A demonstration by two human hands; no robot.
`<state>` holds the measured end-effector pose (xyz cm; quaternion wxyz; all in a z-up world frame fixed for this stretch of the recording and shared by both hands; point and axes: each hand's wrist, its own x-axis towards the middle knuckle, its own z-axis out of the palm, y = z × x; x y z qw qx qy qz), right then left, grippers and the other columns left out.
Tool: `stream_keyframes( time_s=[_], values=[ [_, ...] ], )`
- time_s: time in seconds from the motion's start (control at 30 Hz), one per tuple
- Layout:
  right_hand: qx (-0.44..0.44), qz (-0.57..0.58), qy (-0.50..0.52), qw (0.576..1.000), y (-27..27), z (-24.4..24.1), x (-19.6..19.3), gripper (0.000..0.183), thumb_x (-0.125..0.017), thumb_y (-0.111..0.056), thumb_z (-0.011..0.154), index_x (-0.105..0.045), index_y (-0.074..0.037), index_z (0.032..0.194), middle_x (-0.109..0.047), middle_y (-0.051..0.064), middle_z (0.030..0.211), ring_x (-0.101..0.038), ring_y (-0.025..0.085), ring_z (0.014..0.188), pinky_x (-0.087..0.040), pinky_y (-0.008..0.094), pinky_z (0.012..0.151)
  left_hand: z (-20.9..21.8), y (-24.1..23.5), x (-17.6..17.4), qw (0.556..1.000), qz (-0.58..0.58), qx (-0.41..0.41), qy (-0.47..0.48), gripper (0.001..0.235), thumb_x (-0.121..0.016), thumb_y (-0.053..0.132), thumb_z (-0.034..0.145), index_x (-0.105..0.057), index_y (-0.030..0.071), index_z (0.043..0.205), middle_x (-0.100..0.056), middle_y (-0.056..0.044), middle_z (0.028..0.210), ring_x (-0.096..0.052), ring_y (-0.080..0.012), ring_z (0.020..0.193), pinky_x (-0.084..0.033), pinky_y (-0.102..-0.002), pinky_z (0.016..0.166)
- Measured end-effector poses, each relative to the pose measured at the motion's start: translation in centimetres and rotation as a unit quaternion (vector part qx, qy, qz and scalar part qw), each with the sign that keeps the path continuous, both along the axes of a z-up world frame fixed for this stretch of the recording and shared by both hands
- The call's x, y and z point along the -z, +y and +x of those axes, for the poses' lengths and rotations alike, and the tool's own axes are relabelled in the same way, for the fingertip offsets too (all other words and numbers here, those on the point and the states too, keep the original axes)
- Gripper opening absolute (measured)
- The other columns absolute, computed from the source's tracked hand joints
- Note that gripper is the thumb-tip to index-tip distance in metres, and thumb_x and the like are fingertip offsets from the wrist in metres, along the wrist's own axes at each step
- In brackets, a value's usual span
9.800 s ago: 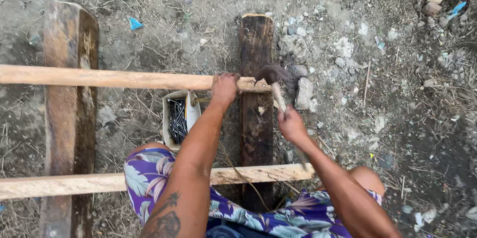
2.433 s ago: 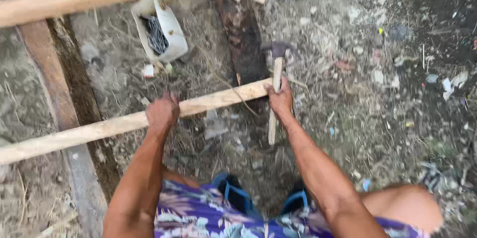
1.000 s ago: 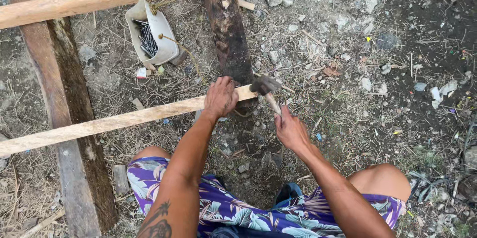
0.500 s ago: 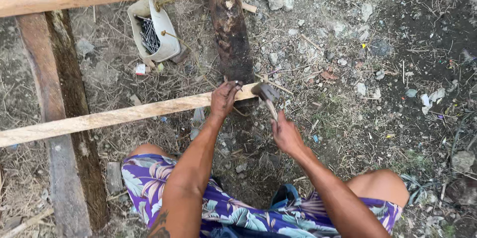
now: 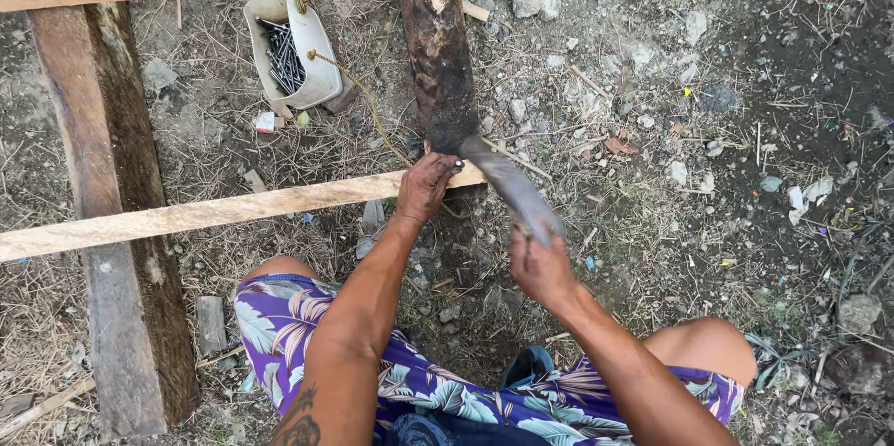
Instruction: The person positions a long wooden plank across two vertical supports and hammers nails to secure it. They repeat this process for a second plank, using a hammer and nails from a nearby container.
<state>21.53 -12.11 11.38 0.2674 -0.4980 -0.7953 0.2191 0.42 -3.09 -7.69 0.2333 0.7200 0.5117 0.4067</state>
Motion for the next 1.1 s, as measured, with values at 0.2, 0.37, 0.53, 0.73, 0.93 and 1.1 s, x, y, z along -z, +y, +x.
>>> stream_keyframes(
  time_s=[0.2, 0.37, 0.53, 0.73, 0.93, 1.1],
  values=[
    [0.076, -0.226, 0.009, 0.971, 0.2, 0.8, -2.0, 0.015, -0.04, -0.014, 0.104, -0.048, -0.002, 0.101, -0.051, 0.002, 0.053, -0.049, 0.012, 0.035, -0.037, 0.031, 0.027, 0.3, 0.8, -0.3, 0.995, -0.053, -0.007, 0.084, 0.016, -0.064, 0.024, 0.101, -0.074, 0.026, 0.113, -0.072, -0.001, 0.104, -0.072, -0.0187, 0.087, -0.064, -0.03, 0.073],
    [0.004, -0.035, 0.123, 0.992, -0.9, 1.3, -1.4, 0.016, -0.038, -0.016, 0.109, -0.047, -0.004, 0.103, -0.051, 0.005, 0.062, -0.046, 0.015, 0.043, -0.04, 0.034, 0.034, -0.1, 0.0, -0.3, 0.999, -0.005, -0.007, 0.042, 0.014, -0.067, 0.024, 0.099, -0.075, 0.023, 0.111, -0.074, -0.002, 0.111, -0.073, -0.0206, 0.097, -0.063, -0.032, 0.081],
    [0.129, -0.345, -0.119, 0.922, -0.5, 1.1, 3.8, 0.018, -0.04, -0.02, 0.107, -0.047, -0.004, 0.104, -0.053, 0.006, 0.056, -0.047, 0.017, 0.039, -0.04, 0.037, 0.033, -0.3, 0.1, -2.0, 0.999, -0.032, 0.019, 0.009, 0.018, -0.072, 0.024, 0.098, -0.074, 0.018, 0.115, -0.073, -0.005, 0.12, -0.071, -0.0254, 0.112, -0.059, -0.038, 0.098],
    [0.194, -0.279, 0.006, 0.941, -1.3, 4.1, 7.2, 0.024, -0.038, -0.024, 0.108, -0.052, -0.004, 0.105, -0.059, 0.008, 0.057, -0.058, 0.02, 0.041, -0.046, 0.039, 0.032, -4.1, 3.1, -6.5, 0.921, -0.137, 0.101, 0.35, 0.083, -0.084, 0.035, 0.073, -0.049, 0.017, 0.146, -0.067, -0.014, 0.129, -0.062, -0.0342, 0.121, -0.036, -0.055, 0.112],
    [0.227, -0.212, -0.048, 0.949, -4.5, 5.4, 9.5, 0.026, -0.049, -0.029, 0.108, -0.057, -0.004, 0.104, -0.058, 0.012, 0.058, -0.056, 0.021, 0.045, -0.041, 0.039, 0.042, -3.8, 2.7, -7.7, 0.838, -0.336, 0.098, 0.418, 0.076, -0.082, 0.032, 0.079, -0.051, 0.023, 0.147, -0.067, -0.009, 0.134, -0.06, -0.029, 0.129, -0.036, -0.058, 0.115],
    [0.244, -0.317, -0.055, 0.915, -5.5, 5.2, 9.5, 0.027, -0.043, -0.03, 0.108, -0.056, -0.007, 0.103, -0.051, 0.005, 0.057, -0.05, 0.017, 0.043, -0.041, 0.038, 0.037, -4.0, 4.2, -7.2, 0.869, -0.301, 0.061, 0.389, 0.078, -0.082, 0.03, 0.074, -0.052, 0.027, 0.146, -0.062, -0.009, 0.135, -0.058, -0.0315, 0.125, -0.028, -0.064, 0.113]
  ],
)
